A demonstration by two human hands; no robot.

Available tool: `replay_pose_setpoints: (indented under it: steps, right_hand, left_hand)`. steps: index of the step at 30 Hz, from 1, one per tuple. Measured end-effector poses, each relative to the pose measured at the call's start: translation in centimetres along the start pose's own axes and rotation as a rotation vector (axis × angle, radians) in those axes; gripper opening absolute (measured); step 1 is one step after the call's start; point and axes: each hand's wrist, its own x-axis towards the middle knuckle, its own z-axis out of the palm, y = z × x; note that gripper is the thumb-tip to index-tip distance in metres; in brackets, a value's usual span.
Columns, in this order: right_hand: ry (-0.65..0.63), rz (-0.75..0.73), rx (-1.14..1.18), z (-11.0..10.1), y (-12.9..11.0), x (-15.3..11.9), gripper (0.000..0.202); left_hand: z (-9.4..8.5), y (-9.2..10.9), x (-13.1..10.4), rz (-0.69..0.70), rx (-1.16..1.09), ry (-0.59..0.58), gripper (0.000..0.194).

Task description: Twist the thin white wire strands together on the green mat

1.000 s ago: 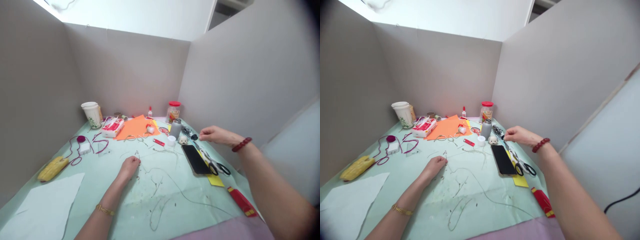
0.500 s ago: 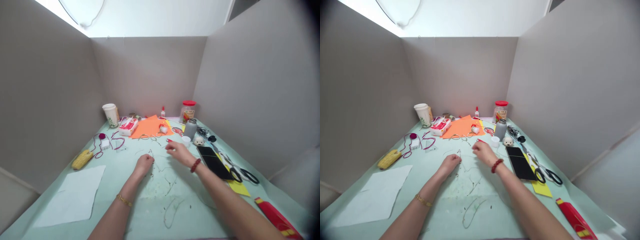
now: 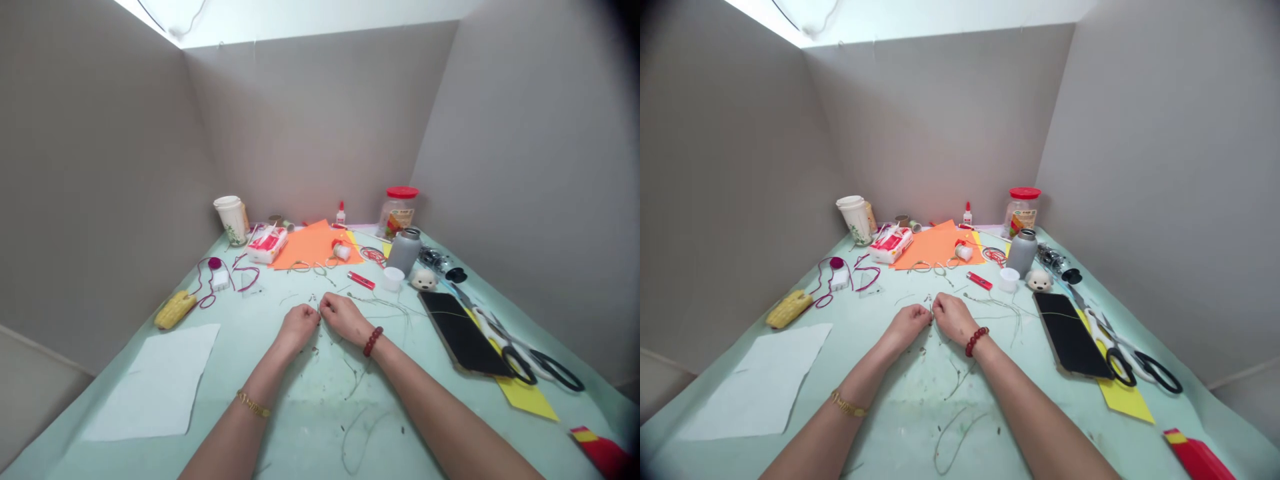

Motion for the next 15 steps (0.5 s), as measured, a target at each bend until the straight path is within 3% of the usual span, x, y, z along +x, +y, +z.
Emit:
replay_pose_setpoints:
  steps: [3, 15]
  right_hand:
    - [-0.039, 0.056, 0.053, -0.06, -0.20, 0.11, 0.013]
    - [0.053, 0.045, -0.051, 0.32, -0.12, -0.16, 0.016]
  left_hand:
    - [-0.15, 0.13, -0.09, -0.002, 0.043, 0.005, 0.017]
    - [-0.38, 0.22, -0.15, 0.049, 0.222, 0.081, 0.021]
